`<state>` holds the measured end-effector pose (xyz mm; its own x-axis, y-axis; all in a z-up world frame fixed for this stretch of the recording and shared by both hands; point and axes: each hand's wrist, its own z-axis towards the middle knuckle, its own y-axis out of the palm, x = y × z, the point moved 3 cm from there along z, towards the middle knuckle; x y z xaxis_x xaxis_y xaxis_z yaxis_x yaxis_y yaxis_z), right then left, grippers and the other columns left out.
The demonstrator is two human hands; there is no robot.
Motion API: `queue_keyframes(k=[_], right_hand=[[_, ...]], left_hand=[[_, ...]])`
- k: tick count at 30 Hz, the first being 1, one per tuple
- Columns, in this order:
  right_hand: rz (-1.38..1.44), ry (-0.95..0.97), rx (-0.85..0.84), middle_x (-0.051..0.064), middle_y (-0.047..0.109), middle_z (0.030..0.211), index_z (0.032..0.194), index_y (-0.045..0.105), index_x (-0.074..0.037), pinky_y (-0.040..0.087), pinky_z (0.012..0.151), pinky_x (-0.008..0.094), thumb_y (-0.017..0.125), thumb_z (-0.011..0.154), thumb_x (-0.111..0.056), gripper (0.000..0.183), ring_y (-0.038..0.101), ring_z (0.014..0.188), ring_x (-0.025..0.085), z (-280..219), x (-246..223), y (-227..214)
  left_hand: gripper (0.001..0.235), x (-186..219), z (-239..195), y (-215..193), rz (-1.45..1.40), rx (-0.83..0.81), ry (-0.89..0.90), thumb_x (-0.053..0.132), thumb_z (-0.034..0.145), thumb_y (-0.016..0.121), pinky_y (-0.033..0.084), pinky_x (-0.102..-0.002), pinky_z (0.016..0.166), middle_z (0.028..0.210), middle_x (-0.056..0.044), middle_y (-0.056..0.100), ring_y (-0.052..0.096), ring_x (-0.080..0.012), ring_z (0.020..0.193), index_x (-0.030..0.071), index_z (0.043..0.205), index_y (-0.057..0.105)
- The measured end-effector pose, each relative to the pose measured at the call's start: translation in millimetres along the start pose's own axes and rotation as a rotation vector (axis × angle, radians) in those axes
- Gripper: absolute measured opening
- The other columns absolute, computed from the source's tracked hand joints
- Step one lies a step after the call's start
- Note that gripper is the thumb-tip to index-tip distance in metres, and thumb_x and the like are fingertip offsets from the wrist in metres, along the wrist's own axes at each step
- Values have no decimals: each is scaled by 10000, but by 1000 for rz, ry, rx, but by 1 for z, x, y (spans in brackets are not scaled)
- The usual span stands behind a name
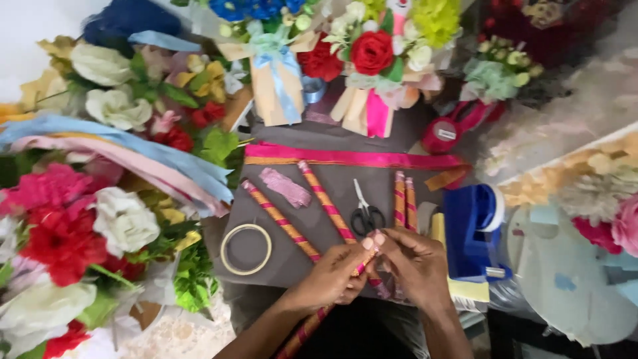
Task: Assembling and decorating small handles for floral arrangements by cutting and applying ribbon pieces.
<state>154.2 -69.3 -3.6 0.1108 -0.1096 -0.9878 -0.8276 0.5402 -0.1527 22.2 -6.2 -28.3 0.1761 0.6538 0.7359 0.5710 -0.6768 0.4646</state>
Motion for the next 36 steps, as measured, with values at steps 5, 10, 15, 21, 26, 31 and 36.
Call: queue_keyframes(k=[5,10,15,21,26,31,36], right_hand=[[13,113,-62,57,722,730,1155,769,-41,522,545,249,683,942,-220,291,605,597,123,9,-1,22],[-4,175,-333,54,736,825,1160,793,-70,475,457,224,584,992,-259,328,632,596,114,-3,17,45],[-235,117,-581,-42,738,857,1164,792,-131,500,639,213,768,880,-338,352,634,721,45,-26,35,57],[-619,269,-612,-23,772,1147,1291,684,-209,557,884,301,639,919,-490,468,714,1034,132,-36,24,82],[-629,-92,-542,34,761,1106,1202,674,-129,559,826,373,654,958,-355,333,727,989,220,-37,37,87],[-767,-3,-587,26,734,1035,1123,672,-151,569,781,367,639,978,-354,251,707,923,192,-36,46,91],[-929,-97,-545,74,736,1136,1227,666,-125,585,836,437,629,990,-408,371,708,1017,252,-36,64,96]], left_hand=[[488,-5,25,-41,-137,121,120,577,1015,491,200,-242,366,560,32,308,270,-69,404,139,800,507],[496,41,8,-90,-331,539,303,627,966,527,157,-244,339,521,39,391,286,-63,362,170,773,544],[455,64,-17,-116,-560,745,667,539,1044,437,206,-278,374,555,32,312,236,-95,392,133,855,515],[536,59,-29,-128,-580,835,653,577,1048,363,459,-312,570,649,-32,503,494,-169,553,91,908,540],[480,45,-39,-172,602,1142,435,522,976,531,408,-433,921,1123,-126,598,534,-292,1093,81,1094,677],[619,31,-39,-187,1012,1160,356,551,953,594,430,-570,974,1305,-190,555,450,-402,1274,-23,1133,736],[533,24,-35,-192,1033,1161,384,522,953,577,372,-604,1043,1318,-189,584,406,-428,1410,64,1136,778]])
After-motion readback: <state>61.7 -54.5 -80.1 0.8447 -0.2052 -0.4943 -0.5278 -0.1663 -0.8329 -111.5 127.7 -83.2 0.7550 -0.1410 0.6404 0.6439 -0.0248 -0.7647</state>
